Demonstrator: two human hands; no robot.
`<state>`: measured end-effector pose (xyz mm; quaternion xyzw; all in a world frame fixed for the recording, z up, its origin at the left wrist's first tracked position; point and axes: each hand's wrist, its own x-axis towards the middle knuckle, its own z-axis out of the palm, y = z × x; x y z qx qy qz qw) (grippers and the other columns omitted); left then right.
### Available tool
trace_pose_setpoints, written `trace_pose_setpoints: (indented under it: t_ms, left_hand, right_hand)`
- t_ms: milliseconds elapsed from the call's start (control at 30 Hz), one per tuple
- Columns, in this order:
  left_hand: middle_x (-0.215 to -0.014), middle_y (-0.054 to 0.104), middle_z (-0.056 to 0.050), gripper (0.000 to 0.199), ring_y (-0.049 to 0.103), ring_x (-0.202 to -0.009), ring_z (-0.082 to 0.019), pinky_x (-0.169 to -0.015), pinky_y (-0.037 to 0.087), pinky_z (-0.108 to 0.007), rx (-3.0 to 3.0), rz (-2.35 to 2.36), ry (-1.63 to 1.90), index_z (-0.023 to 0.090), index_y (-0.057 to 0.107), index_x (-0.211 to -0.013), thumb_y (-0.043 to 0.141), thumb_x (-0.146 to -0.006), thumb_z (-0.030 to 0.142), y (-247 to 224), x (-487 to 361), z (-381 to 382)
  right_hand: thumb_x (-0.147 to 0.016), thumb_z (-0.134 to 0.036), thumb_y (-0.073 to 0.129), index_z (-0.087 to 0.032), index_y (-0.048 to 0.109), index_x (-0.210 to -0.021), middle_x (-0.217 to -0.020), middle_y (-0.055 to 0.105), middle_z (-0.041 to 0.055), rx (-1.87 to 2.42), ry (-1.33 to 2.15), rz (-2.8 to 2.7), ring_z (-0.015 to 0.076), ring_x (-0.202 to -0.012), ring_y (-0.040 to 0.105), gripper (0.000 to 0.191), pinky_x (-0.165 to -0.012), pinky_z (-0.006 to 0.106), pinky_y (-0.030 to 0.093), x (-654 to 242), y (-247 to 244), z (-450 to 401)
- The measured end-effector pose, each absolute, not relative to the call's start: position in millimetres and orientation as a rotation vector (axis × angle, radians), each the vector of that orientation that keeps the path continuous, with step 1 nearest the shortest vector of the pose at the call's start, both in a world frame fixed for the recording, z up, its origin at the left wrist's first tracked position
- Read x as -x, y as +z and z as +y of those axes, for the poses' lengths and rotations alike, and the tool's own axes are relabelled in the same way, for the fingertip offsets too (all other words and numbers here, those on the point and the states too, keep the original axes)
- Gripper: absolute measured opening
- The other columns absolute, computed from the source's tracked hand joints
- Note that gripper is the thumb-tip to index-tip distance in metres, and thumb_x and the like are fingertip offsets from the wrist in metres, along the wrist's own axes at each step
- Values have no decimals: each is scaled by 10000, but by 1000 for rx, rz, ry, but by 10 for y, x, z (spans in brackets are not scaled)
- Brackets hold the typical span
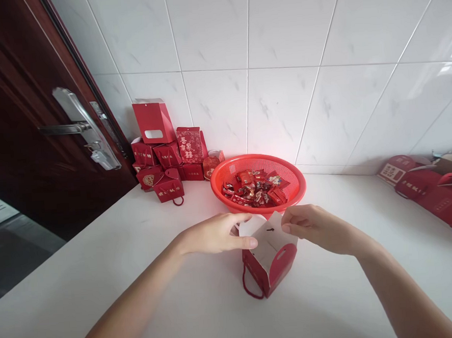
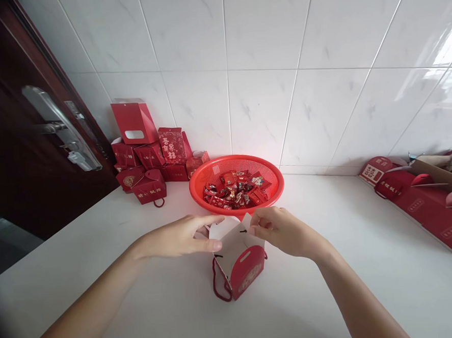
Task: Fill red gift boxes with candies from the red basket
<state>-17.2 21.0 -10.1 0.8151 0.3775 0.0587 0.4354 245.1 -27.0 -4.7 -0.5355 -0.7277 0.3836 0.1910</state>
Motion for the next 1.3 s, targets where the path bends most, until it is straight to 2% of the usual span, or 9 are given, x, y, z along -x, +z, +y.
trace_pose_setpoints:
  t_ms: [167, 300, 400, 500, 667, 900, 1033, 1200, 1300]
  left_hand:
    - [-1250, 688, -60, 752, 649, -1092, -250, -840, 471, -282, -1955, 900, 104, 264, 479, -1502, 709, -835, 522, -85, 214, 241]
    - [-1310, 660, -78, 914, 637, -1126, -248, -817, 492, -266, -1831, 880, 0, 263, 351, -1576, 776, -794, 475, -87, 282, 328]
    - [-1249, 683, -74, 900, 646, -1106, -237, -806, 519, -273, -1713, 828, -11, 274, 386, -1555, 807, -776, 429, -126, 322, 426]
    - [-1229, 677, -108, 910, 661, -1076, -255, -798, 557, -308, -1580, 836, 50, 228, 481, -1485, 878, -689, 418, -191, 345, 535]
    - [-1251, 650, -102, 778, 673, -1023, -237, -799, 589, -333, -1488, 852, 139, 198, 615, -1311, 923, -627, 406, -249, 362, 634]
    - [-1108, 688, -73, 883, 682, -966, -221, -779, 579, -304, -1483, 832, 63, 206, 587, -1402, 939, -611, 379, -312, 348, 634]
    - [-1238, 651, -101, 754, 678, -879, -184, -765, 585, -313, -1527, 890, 123, 198, 664, -1309, 902, -642, 456, -310, 327, 653]
    - [-1122, 714, -88, 659, 667, -1025, -237, -846, 539, -304, -1720, 905, 197, 179, 705, -1245, 856, -689, 499, -243, 309, 650]
    - [-1163, 708, -76, 650, 651, -1084, -244, -872, 522, -299, -1799, 886, 144, 203, 682, -1292, 817, -738, 515, -190, 302, 630]
  right_hand:
    - [-806, -368, 674, -201, 569, -763, -758, 604, 2, 1363, 1436, -1895, 143, -701, 559, 202, -663, 298, 481, -2531, -103, -125]
    - [-713, -363, 777, -180, 632, -756, -746, 613, -7, 1299, 1645, -1858, 125, -689, 553, 237, -657, 278, 473, -2625, -192, 26]
    - [-676, -388, 825, -172, 663, -765, -757, 635, -5, 1263, 1726, -1800, 121, -681, 561, 284, -657, 276, 471, -2659, -272, 115]
    - [-653, -415, 857, -166, 670, -752, -737, 638, -10, 1227, 1772, -1727, 119, -658, 567, 327, -659, 284, 480, -2666, -351, 176]
    - [-640, -420, 873, -164, 696, -774, -764, 677, 8, 1167, 1771, -1668, 135, -687, 592, 339, -674, 290, 482, -2654, -428, 229]
    - [-649, -397, 868, -166, 715, -773, -740, 652, -4, 1110, 1733, -1750, 123, -693, 548, 304, -696, 280, 444, -2646, -406, 232]
    - [-655, -408, 869, -173, 707, -820, -772, 654, 0, 1119, 1730, -1762, 134, -722, 558, 330, -707, 290, 452, -2653, -417, 231]
    - [-688, -426, 852, -172, 698, -841, -806, 664, 13, 1113, 1590, -1819, 145, -762, 577, 334, -741, 299, 456, -2629, -425, 227]
    - [-724, -449, 827, -180, 693, -863, -844, 668, 23, 1127, 1525, -1873, 155, -780, 586, 331, -737, 303, 472, -2603, -397, 203]
